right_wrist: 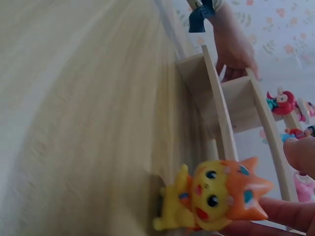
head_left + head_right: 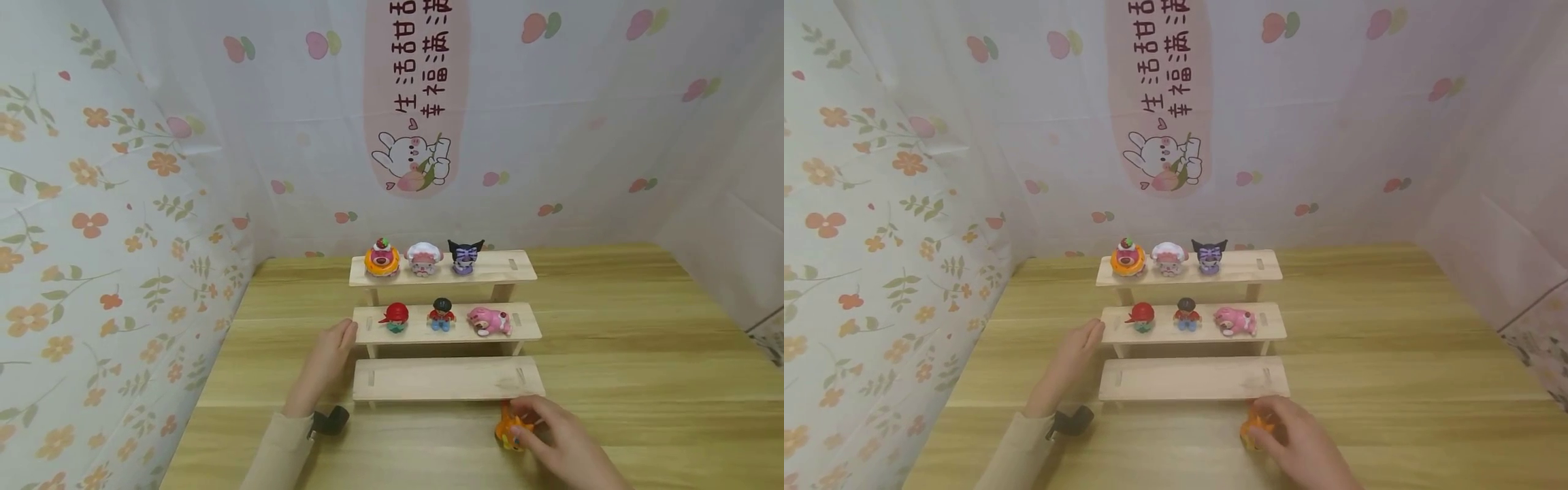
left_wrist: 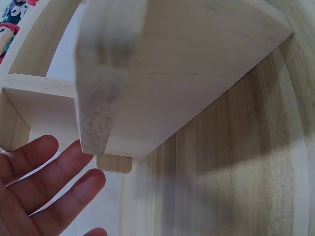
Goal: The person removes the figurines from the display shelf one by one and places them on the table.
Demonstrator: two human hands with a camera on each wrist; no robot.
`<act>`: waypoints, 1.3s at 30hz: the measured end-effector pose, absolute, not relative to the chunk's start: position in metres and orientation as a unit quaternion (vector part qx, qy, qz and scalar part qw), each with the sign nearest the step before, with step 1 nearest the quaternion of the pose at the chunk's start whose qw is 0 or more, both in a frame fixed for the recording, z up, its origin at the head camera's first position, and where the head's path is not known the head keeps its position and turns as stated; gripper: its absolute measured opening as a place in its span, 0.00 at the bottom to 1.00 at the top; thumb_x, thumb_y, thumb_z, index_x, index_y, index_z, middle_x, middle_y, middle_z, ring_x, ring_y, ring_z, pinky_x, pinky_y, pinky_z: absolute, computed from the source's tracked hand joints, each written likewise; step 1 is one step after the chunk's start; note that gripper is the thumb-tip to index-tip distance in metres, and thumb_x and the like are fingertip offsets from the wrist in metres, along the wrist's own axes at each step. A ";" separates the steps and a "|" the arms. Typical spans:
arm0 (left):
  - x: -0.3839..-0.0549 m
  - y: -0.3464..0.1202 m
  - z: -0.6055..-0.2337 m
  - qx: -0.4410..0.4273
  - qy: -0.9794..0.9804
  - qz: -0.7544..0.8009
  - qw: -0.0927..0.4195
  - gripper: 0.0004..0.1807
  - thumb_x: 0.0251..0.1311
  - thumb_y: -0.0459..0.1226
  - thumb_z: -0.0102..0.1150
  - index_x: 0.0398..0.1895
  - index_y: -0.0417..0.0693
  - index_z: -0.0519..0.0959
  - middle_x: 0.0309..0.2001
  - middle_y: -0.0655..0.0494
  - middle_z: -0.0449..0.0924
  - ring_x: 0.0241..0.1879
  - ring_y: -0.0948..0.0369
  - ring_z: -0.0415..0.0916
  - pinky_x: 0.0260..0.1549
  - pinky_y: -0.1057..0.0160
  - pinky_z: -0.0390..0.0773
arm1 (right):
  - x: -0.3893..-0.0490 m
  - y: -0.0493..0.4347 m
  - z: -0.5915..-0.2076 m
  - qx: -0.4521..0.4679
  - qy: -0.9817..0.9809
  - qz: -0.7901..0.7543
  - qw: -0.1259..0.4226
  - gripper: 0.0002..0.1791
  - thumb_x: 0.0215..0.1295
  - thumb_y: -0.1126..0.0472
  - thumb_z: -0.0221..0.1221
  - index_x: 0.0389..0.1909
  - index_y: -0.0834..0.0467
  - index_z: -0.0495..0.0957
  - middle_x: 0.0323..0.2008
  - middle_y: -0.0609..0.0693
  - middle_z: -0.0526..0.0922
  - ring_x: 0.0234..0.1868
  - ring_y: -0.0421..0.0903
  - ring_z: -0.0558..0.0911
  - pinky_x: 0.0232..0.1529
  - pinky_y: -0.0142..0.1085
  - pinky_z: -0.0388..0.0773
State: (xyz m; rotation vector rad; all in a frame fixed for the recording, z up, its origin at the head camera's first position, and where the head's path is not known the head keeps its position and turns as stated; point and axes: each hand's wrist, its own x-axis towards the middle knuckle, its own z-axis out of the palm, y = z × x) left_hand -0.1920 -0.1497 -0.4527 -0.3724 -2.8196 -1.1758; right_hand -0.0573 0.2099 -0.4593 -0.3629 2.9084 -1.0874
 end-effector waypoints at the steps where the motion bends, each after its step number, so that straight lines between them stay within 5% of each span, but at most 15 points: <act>1: -0.192 -0.149 -0.453 -0.122 -0.915 -0.382 0.034 0.15 0.74 0.40 0.39 0.29 0.46 0.71 0.20 0.60 0.57 0.24 0.61 0.63 0.25 0.64 0.67 | -0.058 0.210 -0.456 -0.107 0.934 -0.341 0.020 0.19 0.62 0.50 0.62 0.50 0.55 0.76 0.44 0.44 0.82 0.38 0.31 0.76 0.37 0.32 0.78; 6: -0.191 -0.149 -0.455 -0.125 -0.911 -0.391 0.035 0.16 0.74 0.41 0.39 0.28 0.46 0.69 0.19 0.60 0.56 0.22 0.63 0.61 0.23 0.66 0.65 | -0.062 0.213 -0.444 -0.093 0.952 -0.290 0.011 0.17 0.63 0.48 0.60 0.49 0.51 0.79 0.42 0.40 0.83 0.37 0.30 0.77 0.39 0.34 0.79; 15: -0.193 -0.150 -0.455 -0.130 -0.912 -0.386 0.042 0.16 0.75 0.41 0.38 0.27 0.46 0.69 0.20 0.60 0.57 0.23 0.62 0.61 0.25 0.65 0.66 | -0.084 0.216 -0.420 -0.143 0.937 -0.280 -0.152 0.07 0.55 0.61 0.68 0.35 0.52 0.83 0.29 0.38 0.85 0.28 0.31 0.79 0.29 0.33 0.78; 39: -0.189 -0.149 -0.455 -0.125 -0.910 -0.394 0.027 0.17 0.75 0.42 0.36 0.27 0.46 0.68 0.20 0.59 0.58 0.21 0.63 0.58 0.22 0.66 0.65 | -0.139 0.196 -0.373 -0.236 0.907 -0.242 -0.251 0.10 0.49 0.68 0.70 0.32 0.56 0.82 0.28 0.44 0.84 0.26 0.39 0.81 0.28 0.35 0.79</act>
